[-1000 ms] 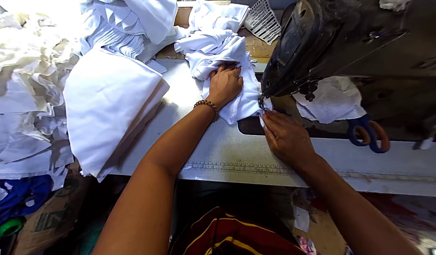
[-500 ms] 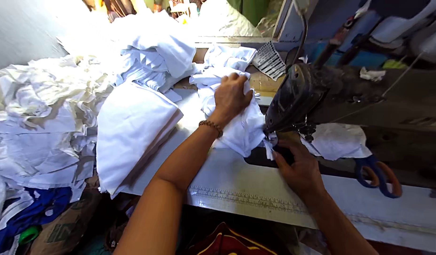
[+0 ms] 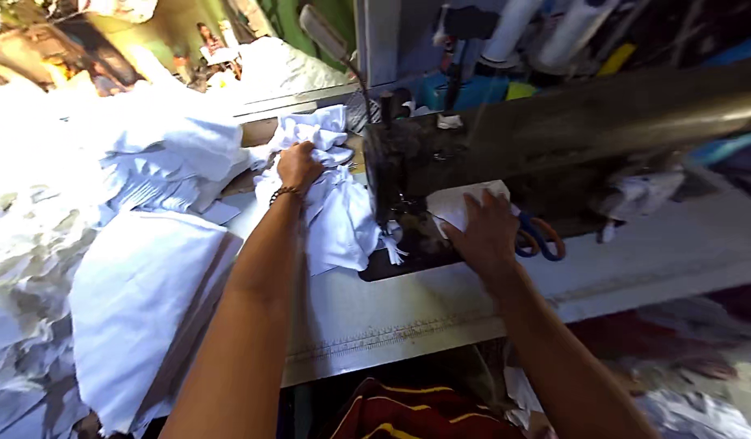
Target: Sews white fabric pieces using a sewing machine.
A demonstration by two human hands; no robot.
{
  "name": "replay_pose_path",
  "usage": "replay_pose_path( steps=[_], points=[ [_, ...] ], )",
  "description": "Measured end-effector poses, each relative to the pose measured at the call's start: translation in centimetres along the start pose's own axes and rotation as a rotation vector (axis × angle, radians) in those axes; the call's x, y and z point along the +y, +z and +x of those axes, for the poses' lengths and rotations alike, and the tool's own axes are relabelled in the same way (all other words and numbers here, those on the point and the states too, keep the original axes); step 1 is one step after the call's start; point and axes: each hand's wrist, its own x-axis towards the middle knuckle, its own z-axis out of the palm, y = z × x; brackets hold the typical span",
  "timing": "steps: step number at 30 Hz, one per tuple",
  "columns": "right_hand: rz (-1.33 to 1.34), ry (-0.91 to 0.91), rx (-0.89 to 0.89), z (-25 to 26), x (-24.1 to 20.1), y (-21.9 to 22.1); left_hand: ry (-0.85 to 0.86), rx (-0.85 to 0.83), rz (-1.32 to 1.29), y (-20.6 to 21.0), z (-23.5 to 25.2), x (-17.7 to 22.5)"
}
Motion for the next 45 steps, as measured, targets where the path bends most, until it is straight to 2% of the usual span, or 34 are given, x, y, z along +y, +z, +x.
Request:
replay_pose_path(
  steps=[2,5,8,11,13,14,15,17,18,19,23,25,27,30,32,35,37,38,40,41,43,45],
  points=[
    [-0.1,0.007,-0.094,0.3,0.5,0.3,-0.005,0.087,-0.127,-0.3,-0.9,-0.5],
    [-0.156,-0.032,-0.099,1.2,1.3,0.6,0.047,0.316,-0.394,-2.9,-3.3,-0.4],
    [-0.135,-0.08,-0.055,2.1,1.7,0.4,0.298,0.621,-0.466,-7.0,-5.8,0.2],
    [-0.141,-0.046,-0.025,3.3,1.4,0.1,0.59,0.928,-0.332,-11.2,-6.7,0.8],
    [-0.153,-0.059,-0.015,3.9,1.4,-0.1,0.709,0.981,-0.286,-12.3,-7.1,1.6],
    [-0.145,-0.071,-0.011,4.0,1.4,-0.2,0.771,0.943,-0.296,-11.7,-7.2,2.1],
    [-0.119,-0.091,0.009,3.8,1.5,-0.3,0.821,0.837,-0.315,-10.6,-7.1,2.7],
    [-0.076,-0.168,0.111,2.8,1.7,-1.0,0.809,0.41,-0.303,-7.8,-6.7,3.4],
    [-0.078,-0.219,0.16,2.0,1.8,-1.6,0.73,0.196,-0.268,-6.7,-6.3,3.5],
    [-0.08,-0.261,0.186,0.8,2.0,-2.4,0.615,0.061,-0.225,-5.7,-5.7,3.3],
    [-0.091,-0.371,0.205,-7.1,4.6,-4.7,0.117,-0.159,-0.174,-2.3,-1.8,-0.7],
    [-0.069,-0.453,0.289,-10.6,6.3,-5.2,0.06,-0.289,-0.137,-1.0,-0.9,-1.1],
    [-0.029,-0.46,0.386,-13.3,7.0,-5.1,0.163,-0.323,-0.173,0.8,0.4,-0.8],
    [0.074,-0.365,0.536,-15.5,7.3,-4.2,0.498,-0.27,-0.279,2.6,0.5,1.5],
    [0.161,-0.335,0.613,-15.9,7.2,-3.0,0.579,-0.408,-0.351,-0.2,-2.5,4.9],
    [0.236,-0.381,0.589,-15.5,6.8,-2.0,0.429,-0.536,-0.386,-6.2,-8.2,10.3],
    [0.227,-0.409,0.557,-15.1,6.7,-2.0,0.238,-0.548,-0.326,-7.7,-9.6,12.5],
    [0.207,-0.417,0.562,-14.7,6.9,-2.1,0.183,-0.515,-0.319,-6.9,-9.1,12.7],
    [0.168,-0.42,0.616,-14.2,7.5,-2.2,0.196,-0.437,-0.369,-2.5,-5.8,11.4],
    [0.152,-0.417,0.656,-14.0,7.7,-2.3,0.187,-0.467,-0.351,-1.0,-4.3,11.1],
    [0.143,-0.416,0.718,-13.6,7.8,-2.6,0.168,-0.54,-0.194,-0.3,-3.6,11.2],
    [0.165,-0.43,0.724,-13.6,7.6,-2.6,0.204,-0.467,-0.327,0.7,-3.7,10.4]
  ],
)
